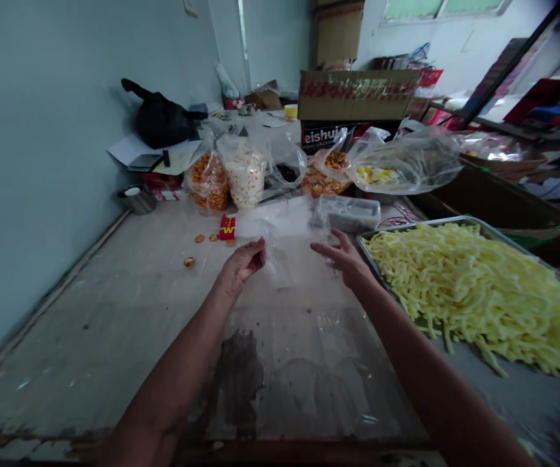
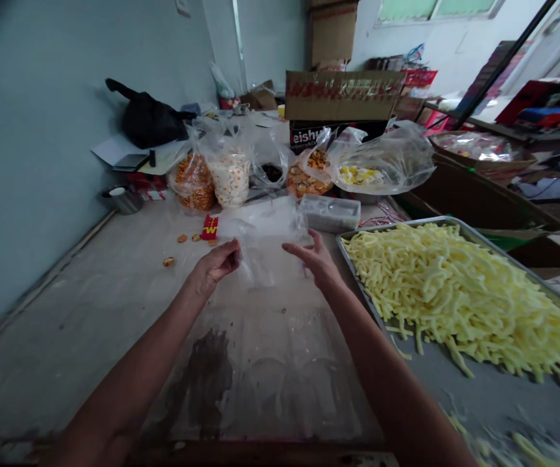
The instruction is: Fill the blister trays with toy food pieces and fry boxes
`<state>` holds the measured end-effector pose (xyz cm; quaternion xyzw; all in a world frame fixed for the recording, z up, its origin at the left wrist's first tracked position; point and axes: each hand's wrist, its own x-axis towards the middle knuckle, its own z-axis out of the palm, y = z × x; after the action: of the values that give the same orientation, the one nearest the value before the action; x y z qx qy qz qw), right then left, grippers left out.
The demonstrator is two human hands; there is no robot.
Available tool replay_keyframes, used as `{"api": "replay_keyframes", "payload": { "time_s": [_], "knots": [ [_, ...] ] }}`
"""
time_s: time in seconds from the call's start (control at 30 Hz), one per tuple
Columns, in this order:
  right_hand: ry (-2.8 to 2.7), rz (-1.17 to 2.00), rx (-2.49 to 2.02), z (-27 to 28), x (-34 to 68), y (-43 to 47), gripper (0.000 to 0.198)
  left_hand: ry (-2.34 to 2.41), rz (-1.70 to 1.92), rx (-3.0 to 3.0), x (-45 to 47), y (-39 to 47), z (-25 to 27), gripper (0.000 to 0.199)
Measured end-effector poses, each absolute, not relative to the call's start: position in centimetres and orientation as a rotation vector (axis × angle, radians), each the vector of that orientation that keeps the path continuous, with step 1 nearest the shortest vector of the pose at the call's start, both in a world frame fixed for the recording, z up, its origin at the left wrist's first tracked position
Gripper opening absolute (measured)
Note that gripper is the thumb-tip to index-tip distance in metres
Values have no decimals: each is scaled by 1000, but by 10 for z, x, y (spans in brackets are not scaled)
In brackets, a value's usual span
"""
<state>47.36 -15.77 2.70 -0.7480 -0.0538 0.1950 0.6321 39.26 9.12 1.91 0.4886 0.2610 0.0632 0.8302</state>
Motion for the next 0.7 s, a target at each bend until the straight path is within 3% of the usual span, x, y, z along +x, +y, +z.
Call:
{"api": "replay_keyframes", "payload": {
  "time_s": [0.2,0.3,0.43,0.5,0.63,0.7],
  "knots": [
    [-395,266,-2339,19,471,-141,95,591,422,997,369,144,61,44],
    [-499,242,-2502,8,447,-106,93,557,652,1105,349,170,90,46],
    [-582,253,-2639,5,412,-54,102,553,690,1283,328,173,103,46],
    [-670,252,-2666,7,400,-41,93,571,712,1284,321,168,98,50],
    [-846,151,-2592,17,400,-44,53,602,669,1254,314,159,86,58],
    [-791,95,-2355,26,405,-48,52,585,612,1259,315,150,85,60]
  ]
}}
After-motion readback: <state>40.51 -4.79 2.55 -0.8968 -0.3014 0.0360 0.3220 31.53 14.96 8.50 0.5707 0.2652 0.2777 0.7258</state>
